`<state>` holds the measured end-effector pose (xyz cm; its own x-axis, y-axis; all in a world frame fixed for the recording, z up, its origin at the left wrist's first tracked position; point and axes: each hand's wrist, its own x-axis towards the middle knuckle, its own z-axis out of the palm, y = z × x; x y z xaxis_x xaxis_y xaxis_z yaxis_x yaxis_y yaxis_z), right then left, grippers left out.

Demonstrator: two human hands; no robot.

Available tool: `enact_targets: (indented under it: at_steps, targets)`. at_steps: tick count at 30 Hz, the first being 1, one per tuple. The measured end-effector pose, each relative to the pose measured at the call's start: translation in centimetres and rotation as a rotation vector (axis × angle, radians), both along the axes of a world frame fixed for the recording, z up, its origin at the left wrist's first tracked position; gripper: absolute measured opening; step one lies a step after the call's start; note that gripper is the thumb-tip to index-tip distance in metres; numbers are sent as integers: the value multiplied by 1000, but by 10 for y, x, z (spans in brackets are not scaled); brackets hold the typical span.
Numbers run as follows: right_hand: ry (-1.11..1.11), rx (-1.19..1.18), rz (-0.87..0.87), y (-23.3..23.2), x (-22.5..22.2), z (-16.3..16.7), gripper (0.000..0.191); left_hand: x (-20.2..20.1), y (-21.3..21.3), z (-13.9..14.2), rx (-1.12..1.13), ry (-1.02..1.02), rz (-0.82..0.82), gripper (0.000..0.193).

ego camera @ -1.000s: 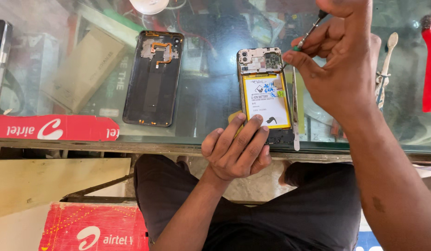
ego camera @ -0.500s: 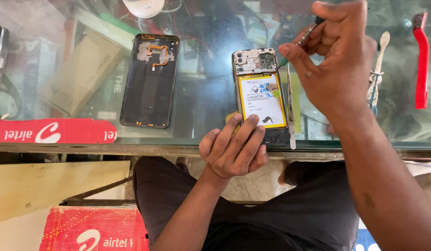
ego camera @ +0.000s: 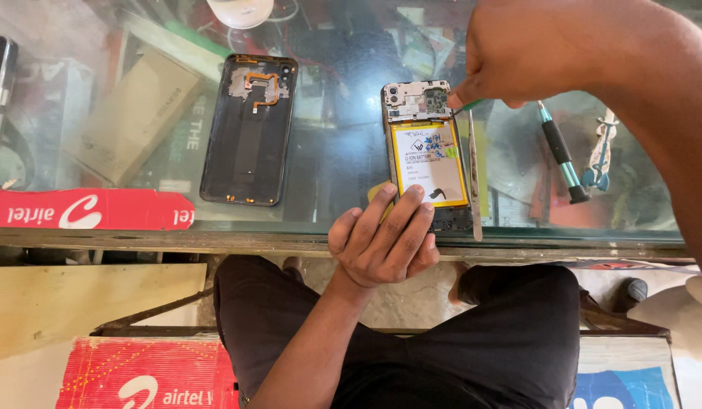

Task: The person disassembles a smartphone by prying open the back cover, removing screws, and detaching the battery. They then handle the display assembly and use tweezers to manipulate small components inside the phone.

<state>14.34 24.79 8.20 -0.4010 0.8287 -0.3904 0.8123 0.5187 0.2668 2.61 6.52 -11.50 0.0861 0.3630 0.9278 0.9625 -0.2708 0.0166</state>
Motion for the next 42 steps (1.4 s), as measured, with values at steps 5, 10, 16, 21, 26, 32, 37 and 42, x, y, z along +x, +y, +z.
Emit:
enact_targets:
  at_steps: [5,10,16,21,26,32,37,42]
  targets:
    - [-23,-103,76,7,1,-9,39,-1,-3,-1,-14,11,-5,33]
    - [-21,-239,-27,17,-2,-12,35,-1,-4,0,-16,0,-13,33]
    - [-37,-150,95,9,-2,-2,24,0,-5,2,-9,-8,-17,33]
    - [-51,-20,396,1,-2,-4,19,3,-4,3,-1,-27,-19,33]
    - [-245,49,363,-7,-3,-3,48,1,-5,5,2,-22,-21,32]
    - [-217,32,315,-8,0,-7,66,3,-5,5,-16,-53,-13,34]
    - [-14,-31,336,7,-1,-10,29,4,-6,4,-9,-73,-20,35]
    - [79,68,404,0,-14,-11,31,5,-6,5,-17,-81,-11,34]
